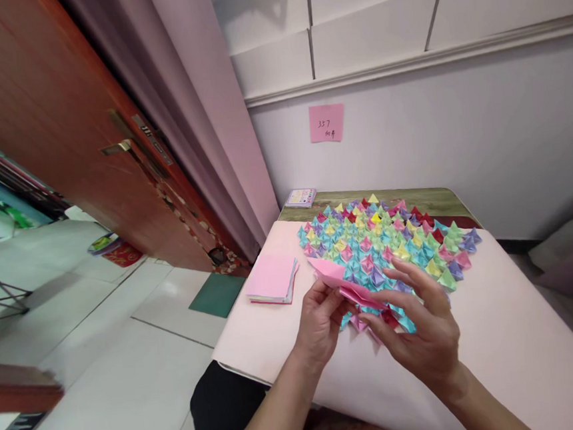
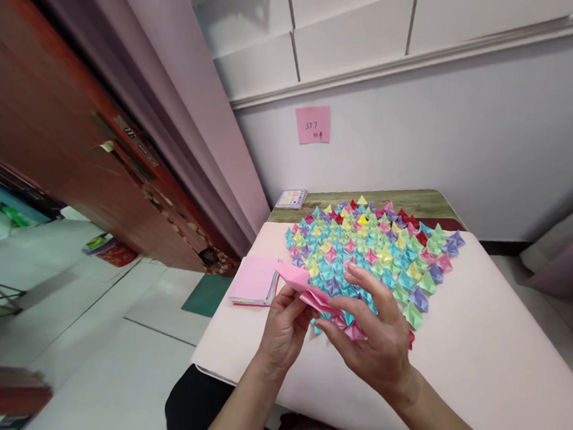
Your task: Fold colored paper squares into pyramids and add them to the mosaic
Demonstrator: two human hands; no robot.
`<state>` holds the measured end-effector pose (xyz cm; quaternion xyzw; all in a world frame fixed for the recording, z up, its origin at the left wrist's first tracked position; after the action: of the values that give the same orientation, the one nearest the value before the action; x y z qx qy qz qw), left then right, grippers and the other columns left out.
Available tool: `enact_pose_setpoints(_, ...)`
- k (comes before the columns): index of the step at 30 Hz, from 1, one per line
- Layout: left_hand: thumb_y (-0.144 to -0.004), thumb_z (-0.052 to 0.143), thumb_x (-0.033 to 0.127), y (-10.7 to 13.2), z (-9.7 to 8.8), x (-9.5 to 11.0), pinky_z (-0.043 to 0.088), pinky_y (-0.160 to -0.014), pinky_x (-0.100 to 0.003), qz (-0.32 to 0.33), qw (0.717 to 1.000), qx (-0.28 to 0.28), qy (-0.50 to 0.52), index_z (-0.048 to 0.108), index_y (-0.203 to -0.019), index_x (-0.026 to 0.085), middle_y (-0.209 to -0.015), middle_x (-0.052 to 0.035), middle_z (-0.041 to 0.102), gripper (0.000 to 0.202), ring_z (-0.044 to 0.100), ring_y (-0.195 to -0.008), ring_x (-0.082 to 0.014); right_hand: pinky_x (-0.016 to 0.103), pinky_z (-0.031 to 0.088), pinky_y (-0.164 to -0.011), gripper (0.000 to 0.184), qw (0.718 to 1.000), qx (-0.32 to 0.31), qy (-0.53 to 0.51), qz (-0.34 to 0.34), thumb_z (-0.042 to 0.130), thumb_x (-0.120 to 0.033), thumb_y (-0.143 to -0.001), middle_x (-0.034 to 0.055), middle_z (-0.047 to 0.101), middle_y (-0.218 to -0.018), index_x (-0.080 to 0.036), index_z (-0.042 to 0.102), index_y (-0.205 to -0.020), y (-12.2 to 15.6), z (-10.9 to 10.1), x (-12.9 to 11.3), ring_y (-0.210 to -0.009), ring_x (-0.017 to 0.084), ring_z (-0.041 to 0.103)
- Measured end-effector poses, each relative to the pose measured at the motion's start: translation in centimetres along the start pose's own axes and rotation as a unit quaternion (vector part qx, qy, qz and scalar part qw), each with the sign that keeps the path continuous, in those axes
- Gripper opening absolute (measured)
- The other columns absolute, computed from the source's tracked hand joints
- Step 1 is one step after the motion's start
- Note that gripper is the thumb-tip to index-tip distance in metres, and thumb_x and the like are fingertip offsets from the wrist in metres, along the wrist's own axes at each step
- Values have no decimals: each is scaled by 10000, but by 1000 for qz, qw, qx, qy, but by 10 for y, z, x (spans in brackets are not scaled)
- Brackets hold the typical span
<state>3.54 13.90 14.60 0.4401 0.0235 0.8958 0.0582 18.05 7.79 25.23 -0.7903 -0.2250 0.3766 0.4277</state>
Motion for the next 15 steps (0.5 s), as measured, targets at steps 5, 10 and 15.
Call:
enact_pose_setpoints(5,-723,805,308,2,-2,0,529,-745,-288,3,1000,9,-27,715,-856,159,-790,-26,694,219,644,-723,-146,483,521,-967,289,991,-21,122,-49,774,-374,-786,95,534,-1367,-275,676,-1039,4,9,-3,-1096,317,640)
enact_pose_setpoints(10,-736,795,293,1,-4,-3,531,-711,-272,-1,999,13,-33,724,-943,164,-834,-33,714,253,644,-699,-135,462,490,-1018,365,980,-35,173,-89,782,-304,-792,114,596,-1303,-271,673,-1139,8,15,-6,-1099,290,650)
enact_pose_setpoints(15,-755,779,273,1,-4,-5,523,-635,-244,-2,999,11,-32,710,-929,153,-799,-24,698,222,620,-643,-117,445,471,-1050,456,978,-44,164,-118,774,-245,-803,101,637,-1267,-300,647,-1238,17,16,-6,-1064,250,676)
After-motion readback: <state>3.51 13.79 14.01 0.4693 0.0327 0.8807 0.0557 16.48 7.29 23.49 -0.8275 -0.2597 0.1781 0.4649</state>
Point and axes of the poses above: each hand's wrist, its own y-axis away from the middle knuckle, its own z-axis out of the palm, x = y × z, the point moved 10 cm from there along -y, towards the middle knuckle
